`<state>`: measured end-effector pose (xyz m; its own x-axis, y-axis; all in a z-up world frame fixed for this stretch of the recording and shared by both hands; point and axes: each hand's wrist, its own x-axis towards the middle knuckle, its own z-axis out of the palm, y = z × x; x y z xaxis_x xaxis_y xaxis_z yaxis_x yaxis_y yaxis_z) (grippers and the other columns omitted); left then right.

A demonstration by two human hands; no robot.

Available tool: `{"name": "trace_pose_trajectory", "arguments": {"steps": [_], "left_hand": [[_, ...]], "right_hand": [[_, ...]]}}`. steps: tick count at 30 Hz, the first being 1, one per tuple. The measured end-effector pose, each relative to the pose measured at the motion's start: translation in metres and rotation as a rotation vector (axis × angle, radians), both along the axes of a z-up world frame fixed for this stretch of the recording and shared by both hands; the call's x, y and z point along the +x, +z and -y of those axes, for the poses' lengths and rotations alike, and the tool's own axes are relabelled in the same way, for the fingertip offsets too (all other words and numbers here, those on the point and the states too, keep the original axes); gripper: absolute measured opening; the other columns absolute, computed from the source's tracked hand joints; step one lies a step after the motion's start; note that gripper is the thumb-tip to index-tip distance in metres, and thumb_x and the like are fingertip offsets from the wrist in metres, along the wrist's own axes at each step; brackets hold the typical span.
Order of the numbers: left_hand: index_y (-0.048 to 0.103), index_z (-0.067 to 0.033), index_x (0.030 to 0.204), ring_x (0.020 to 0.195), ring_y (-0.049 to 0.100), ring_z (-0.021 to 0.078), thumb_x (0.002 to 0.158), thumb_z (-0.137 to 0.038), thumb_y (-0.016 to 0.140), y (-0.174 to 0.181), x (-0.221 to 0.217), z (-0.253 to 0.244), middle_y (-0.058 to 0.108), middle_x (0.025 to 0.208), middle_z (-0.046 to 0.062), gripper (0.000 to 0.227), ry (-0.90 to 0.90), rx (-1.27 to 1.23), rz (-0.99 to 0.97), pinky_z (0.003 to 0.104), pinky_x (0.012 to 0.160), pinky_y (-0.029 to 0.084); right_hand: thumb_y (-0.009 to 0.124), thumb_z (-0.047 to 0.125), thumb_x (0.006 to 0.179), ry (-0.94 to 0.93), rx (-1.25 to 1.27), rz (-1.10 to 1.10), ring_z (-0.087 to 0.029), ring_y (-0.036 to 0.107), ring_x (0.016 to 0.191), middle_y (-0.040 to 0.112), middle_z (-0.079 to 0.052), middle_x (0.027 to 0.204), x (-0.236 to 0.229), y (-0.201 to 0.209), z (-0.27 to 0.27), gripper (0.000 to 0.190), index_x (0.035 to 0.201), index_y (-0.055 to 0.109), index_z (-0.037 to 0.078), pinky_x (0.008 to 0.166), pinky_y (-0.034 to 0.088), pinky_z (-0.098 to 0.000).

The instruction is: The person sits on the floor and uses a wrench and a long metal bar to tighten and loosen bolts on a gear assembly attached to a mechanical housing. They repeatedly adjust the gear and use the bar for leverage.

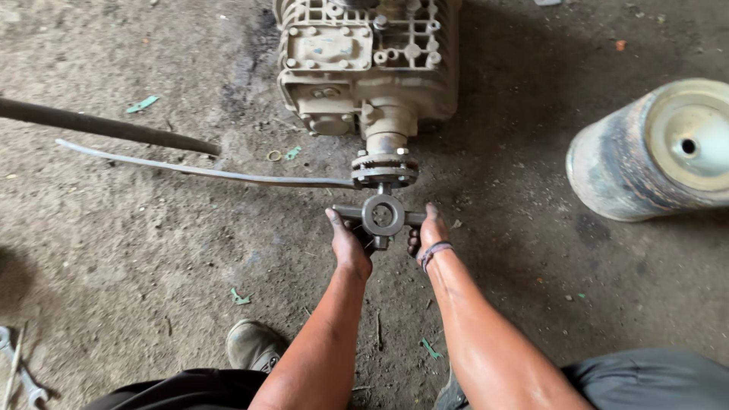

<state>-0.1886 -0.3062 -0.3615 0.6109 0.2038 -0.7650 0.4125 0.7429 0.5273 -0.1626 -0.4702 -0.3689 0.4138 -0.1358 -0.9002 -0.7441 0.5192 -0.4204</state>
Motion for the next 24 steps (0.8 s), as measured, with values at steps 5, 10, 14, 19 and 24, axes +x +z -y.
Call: {"name": "trace_pose_trajectory", "arguments": {"steps": [5,10,14,19,24], "left_hand": [[0.051,-0.0136,0.146,0.131,0.057,0.0318,0.078,-0.092,0.017,0.02,-0.013,0.012,0.059,0.145,0.008,0.11,-0.236,-0.216,0.013,0.058,0.106,0.037],[0.044,-0.0178,0.153,0.142,0.045,0.0325,0.077,-0.093,0.013,0.035,-0.009,0.018,0.049,0.157,0.008,0.111,-0.198,-0.346,0.146,0.06,0.116,0.03],[0.044,-0.0168,0.153,0.142,0.045,0.0332,0.079,-0.093,0.014,0.035,-0.009,0.019,0.049,0.157,0.009,0.111,-0.176,-0.368,0.176,0.06,0.116,0.032],[0.044,-0.0165,0.153,0.141,0.046,0.0344,0.079,-0.092,0.014,0.029,-0.008,0.02,0.049,0.156,0.009,0.109,-0.172,-0.381,0.191,0.061,0.114,0.035],[0.045,-0.0158,0.151,0.137,0.051,0.0351,0.079,-0.092,0.013,0.031,-0.007,0.019,0.052,0.152,0.013,0.109,-0.171,-0.322,0.13,0.059,0.111,0.041]], "right_hand": [[0.04,0.068,0.097,0.076,-0.042,0.004,-0.014,0.036,0.041,0.039,0.0,0.055,0.001,-0.011,0.007,0.058,0.085,0.06,0.015,0.041,0.028,-0.0331],[0.041,0.07,0.097,0.062,-0.073,-0.024,-0.014,0.036,0.042,0.039,0.0,0.057,0.001,-0.006,0.004,0.058,0.088,0.058,0.016,0.042,0.028,-0.0324],[0.041,0.069,0.098,0.049,-0.081,-0.022,-0.012,0.036,0.043,0.039,0.001,0.059,-0.001,0.003,0.005,0.057,0.093,0.058,0.015,0.042,0.029,-0.0313],[0.04,0.067,0.099,0.052,-0.085,-0.031,-0.012,0.035,0.043,0.037,0.001,0.058,-0.002,0.013,0.002,0.054,0.095,0.055,0.015,0.042,0.028,-0.031],[0.039,0.064,0.101,0.071,-0.114,0.004,-0.012,0.036,0.043,0.037,0.002,0.058,-0.002,0.021,0.002,0.055,0.092,0.056,0.012,0.042,0.029,-0.0322]]}}
